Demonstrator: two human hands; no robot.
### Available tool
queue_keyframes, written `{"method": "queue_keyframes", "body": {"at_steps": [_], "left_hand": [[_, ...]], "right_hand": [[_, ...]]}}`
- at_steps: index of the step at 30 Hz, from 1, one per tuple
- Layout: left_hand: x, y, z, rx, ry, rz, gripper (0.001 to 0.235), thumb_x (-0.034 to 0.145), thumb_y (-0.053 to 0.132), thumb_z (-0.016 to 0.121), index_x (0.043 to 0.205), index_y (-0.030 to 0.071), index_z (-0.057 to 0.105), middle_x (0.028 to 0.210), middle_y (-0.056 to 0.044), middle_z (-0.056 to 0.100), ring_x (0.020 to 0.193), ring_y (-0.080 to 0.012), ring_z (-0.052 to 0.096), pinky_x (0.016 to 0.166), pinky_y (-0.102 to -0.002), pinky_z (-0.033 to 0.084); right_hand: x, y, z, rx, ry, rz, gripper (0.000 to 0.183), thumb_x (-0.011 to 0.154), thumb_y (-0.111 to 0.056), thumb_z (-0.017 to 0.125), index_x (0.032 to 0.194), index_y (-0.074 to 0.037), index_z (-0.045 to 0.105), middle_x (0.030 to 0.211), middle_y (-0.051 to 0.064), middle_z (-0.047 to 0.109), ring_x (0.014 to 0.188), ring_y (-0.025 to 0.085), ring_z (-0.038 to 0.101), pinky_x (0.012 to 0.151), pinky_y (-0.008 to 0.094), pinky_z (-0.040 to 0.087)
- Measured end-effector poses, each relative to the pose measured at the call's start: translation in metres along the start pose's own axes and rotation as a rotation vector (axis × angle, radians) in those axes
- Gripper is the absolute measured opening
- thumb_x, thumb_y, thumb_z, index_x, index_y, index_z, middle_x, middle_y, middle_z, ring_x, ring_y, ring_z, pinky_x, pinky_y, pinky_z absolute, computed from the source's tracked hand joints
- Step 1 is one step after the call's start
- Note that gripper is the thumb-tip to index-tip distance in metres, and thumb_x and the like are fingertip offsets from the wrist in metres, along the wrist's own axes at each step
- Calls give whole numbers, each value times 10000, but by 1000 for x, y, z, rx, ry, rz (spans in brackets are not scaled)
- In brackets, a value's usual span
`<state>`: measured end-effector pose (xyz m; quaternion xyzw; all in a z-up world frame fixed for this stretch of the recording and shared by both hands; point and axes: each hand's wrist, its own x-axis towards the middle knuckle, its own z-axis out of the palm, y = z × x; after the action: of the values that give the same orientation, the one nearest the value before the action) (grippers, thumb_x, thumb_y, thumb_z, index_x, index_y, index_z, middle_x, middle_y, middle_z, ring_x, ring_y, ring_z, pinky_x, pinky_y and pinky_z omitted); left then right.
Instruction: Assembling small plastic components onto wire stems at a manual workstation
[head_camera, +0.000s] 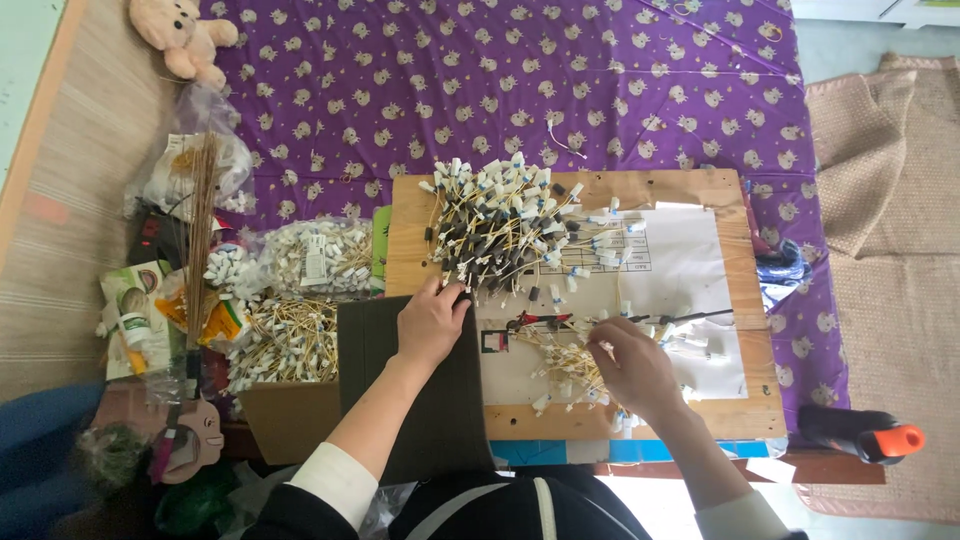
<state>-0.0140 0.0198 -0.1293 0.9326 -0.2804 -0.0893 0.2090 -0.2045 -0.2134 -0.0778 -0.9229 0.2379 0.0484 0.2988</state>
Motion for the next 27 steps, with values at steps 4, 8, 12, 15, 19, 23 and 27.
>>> {"method": "queue_keyframes", "body": {"at_steps": [4,8,12,15,19,23,27], "left_hand": [[4,-17,22,30,98,34,198,897,391,612,1055,286,667,918,5,554,843,-252,678,681,-358,581],[7,-25,41,136,199,133,112,897,383,587,935,296,645,864,34,559,733,-234,677,579,-337,569],[6,-17,40,215,197,185,106,937,275,536,961,194,599,902,-10,553,749,-250,674,567,-355,579],[-1,0,21,83,156,100,120,938,288,515,967,175,543,908,-30,511,786,-297,661,597,-398,577],[-1,-3,-6,-208,-76,-97,167,931,346,532,931,185,578,927,-82,559,848,-362,657,700,-460,560],[-11,-11,-29,-804,-247,-253,169,889,274,640,899,108,668,1008,-83,617,903,-253,639,792,-366,518],[-15,-10,-41,-1143,-246,-413,131,876,222,699,914,96,701,882,8,603,854,-113,547,791,-278,456]], "right_hand": [[-16,-14,-29,251,49,168,178,887,-188,634,1045,-148,704,768,69,667,581,254,648,540,374,522],[-27,-32,-53,446,146,161,176,933,-209,616,1042,-83,675,928,142,738,990,359,691,882,460,499],[-26,-29,-54,546,165,116,164,930,-216,639,1022,-86,674,890,94,767,1052,287,692,971,439,451],[-20,-27,-56,1070,86,6,142,952,-96,527,1007,-7,624,808,174,720,846,318,705,827,431,519],[-7,-28,-54,1151,131,-14,83,943,15,537,1014,15,580,740,152,680,756,252,709,762,391,567],[1,-45,-61,1182,136,-49,124,903,34,581,1017,43,630,839,170,671,770,219,654,710,330,528],[13,-57,-68,1271,-16,40,142,878,47,564,983,83,652,1115,245,644,857,279,646,759,362,528]]}}
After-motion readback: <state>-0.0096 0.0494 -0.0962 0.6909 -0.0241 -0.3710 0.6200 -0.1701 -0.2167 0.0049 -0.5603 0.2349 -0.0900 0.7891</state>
